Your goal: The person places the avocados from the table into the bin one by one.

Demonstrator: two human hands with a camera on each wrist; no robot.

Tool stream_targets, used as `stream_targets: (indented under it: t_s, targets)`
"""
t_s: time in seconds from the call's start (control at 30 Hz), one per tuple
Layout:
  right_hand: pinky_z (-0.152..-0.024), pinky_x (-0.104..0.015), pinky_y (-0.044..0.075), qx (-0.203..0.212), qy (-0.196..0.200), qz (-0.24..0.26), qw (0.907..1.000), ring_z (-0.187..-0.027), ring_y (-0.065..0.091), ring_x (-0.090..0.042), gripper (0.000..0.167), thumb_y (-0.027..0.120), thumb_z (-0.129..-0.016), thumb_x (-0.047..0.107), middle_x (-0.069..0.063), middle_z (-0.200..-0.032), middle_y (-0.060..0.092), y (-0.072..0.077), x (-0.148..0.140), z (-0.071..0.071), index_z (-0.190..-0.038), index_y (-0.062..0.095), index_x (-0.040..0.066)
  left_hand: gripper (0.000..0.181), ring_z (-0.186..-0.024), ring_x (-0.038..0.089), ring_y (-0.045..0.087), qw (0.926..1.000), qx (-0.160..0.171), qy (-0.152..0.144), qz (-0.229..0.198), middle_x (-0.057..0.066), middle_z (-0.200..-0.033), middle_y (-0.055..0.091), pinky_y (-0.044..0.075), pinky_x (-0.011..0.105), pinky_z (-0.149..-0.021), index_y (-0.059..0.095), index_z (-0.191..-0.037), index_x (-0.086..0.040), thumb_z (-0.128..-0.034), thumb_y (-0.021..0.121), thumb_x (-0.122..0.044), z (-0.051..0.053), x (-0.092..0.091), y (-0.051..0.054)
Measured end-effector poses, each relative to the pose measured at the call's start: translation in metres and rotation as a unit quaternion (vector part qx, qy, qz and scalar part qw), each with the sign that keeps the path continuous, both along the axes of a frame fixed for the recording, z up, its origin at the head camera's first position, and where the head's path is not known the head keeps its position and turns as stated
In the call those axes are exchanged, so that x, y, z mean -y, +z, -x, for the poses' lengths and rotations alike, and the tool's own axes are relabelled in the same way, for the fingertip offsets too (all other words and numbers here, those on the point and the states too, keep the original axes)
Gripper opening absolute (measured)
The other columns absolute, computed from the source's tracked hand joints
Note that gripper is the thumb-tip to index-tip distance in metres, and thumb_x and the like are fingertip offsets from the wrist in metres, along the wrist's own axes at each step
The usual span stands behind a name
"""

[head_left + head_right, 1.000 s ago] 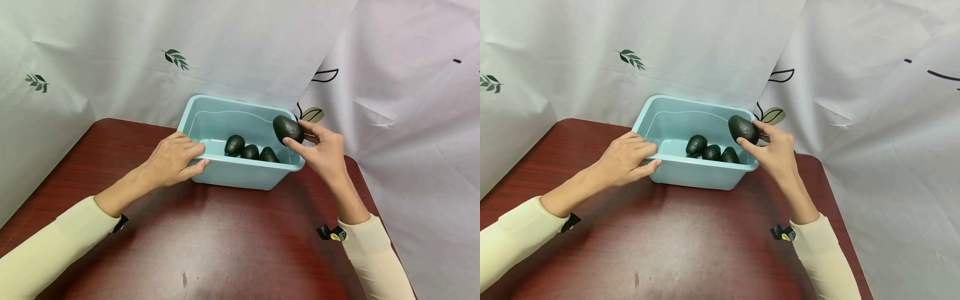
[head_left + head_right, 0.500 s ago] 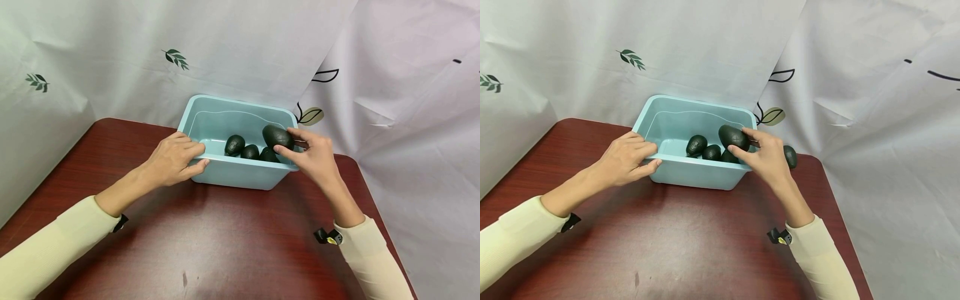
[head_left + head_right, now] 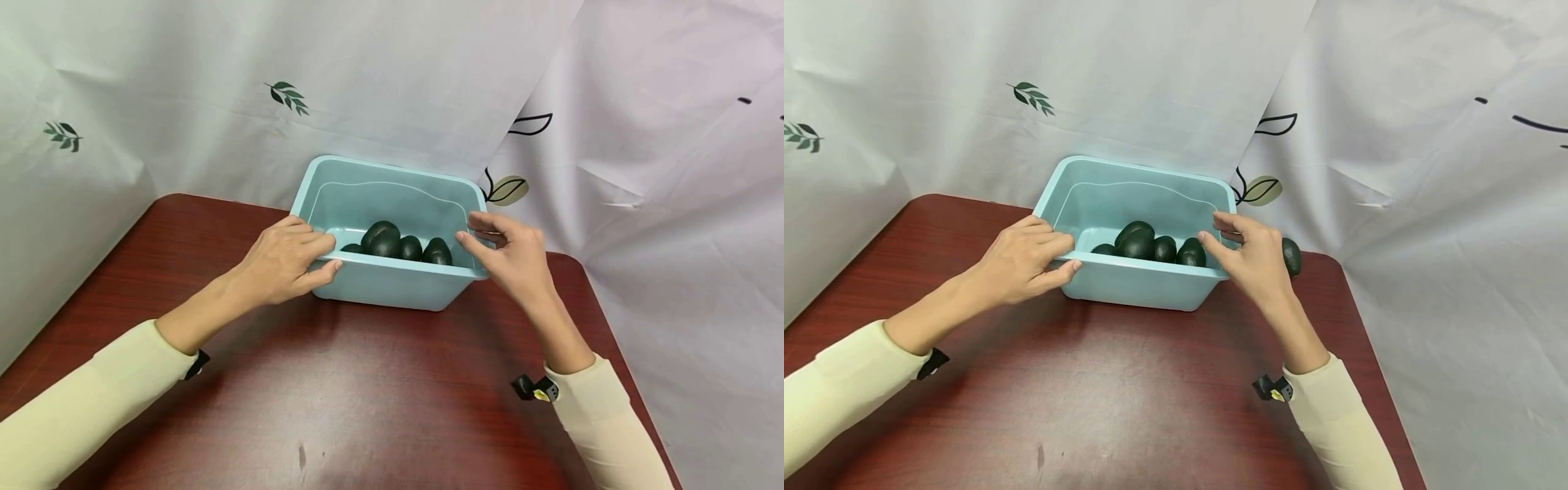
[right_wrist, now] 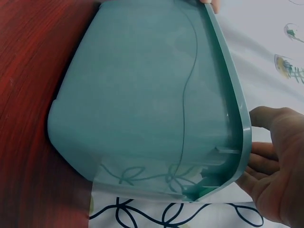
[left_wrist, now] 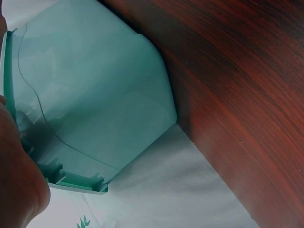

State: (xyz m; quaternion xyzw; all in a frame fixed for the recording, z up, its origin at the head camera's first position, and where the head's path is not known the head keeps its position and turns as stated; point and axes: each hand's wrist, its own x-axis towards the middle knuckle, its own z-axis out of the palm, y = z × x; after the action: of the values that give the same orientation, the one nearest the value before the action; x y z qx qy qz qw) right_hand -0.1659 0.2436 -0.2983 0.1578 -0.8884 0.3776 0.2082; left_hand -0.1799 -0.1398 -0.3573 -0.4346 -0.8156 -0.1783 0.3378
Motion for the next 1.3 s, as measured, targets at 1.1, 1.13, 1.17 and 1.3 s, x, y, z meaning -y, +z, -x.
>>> stream_targets:
  t_s: [1.1, 1.13, 1.17, 1.3]
  targets:
    - [-0.088, -0.009, 0.060, -0.021, -0.034, 0.054, 0.9978, -0.094, 0.074, 0.014, 0.032, 0.089, -0.097, 0.012, -0.019, -0.115, 0.086, -0.008, -0.028, 0.009, -0.126, 0.083, 0.001, 0.039, -0.060, 0.014, 0.030, 0.9999, -0.010, -0.001, -0.003, -0.004, -0.064, 0.029, 0.051, 0.039, -0.080, 0.040, -0.079, -0.013, -0.1095, 0.048, -0.036, 0.000, 0.001, 0.000]
    - [-0.087, -0.008, 0.059, -0.018, -0.040, 0.054, 0.9976, -0.093, 0.074, 0.014, 0.032, 0.089, -0.097, 0.012, -0.019, -0.115, 0.086, -0.009, -0.030, 0.009, -0.126, 0.084, 0.001, 0.039, -0.059, 0.014, 0.030, 0.9999, -0.011, -0.002, -0.004, -0.004, -0.064, 0.029, 0.051, 0.039, -0.079, 0.040, -0.079, -0.013, -0.1096, 0.048, -0.036, 0.000, 0.001, 0.000]
    - [-0.086, -0.006, 0.058, -0.014, -0.048, 0.055, 0.9972, -0.092, 0.073, 0.015, 0.032, 0.089, -0.097, 0.013, -0.020, -0.115, 0.086, -0.010, -0.033, 0.010, -0.126, 0.083, 0.002, 0.039, -0.059, 0.014, 0.030, 0.9999, -0.010, -0.003, -0.005, -0.004, -0.064, 0.029, 0.051, 0.039, -0.079, 0.041, -0.079, -0.013, -0.1098, 0.048, -0.036, 0.000, 0.000, -0.001]
    - [-0.087, -0.006, 0.056, 0.005, -0.071, 0.061, 0.9956, -0.092, 0.071, 0.015, 0.034, 0.087, -0.099, 0.017, -0.022, -0.118, 0.085, -0.015, -0.045, 0.015, -0.128, 0.083, 0.001, 0.039, -0.059, 0.014, 0.028, 0.9998, -0.018, -0.005, -0.006, -0.004, -0.063, 0.028, 0.051, 0.039, -0.078, 0.041, -0.079, -0.013, -0.1092, 0.049, -0.035, 0.001, -0.001, -0.001]
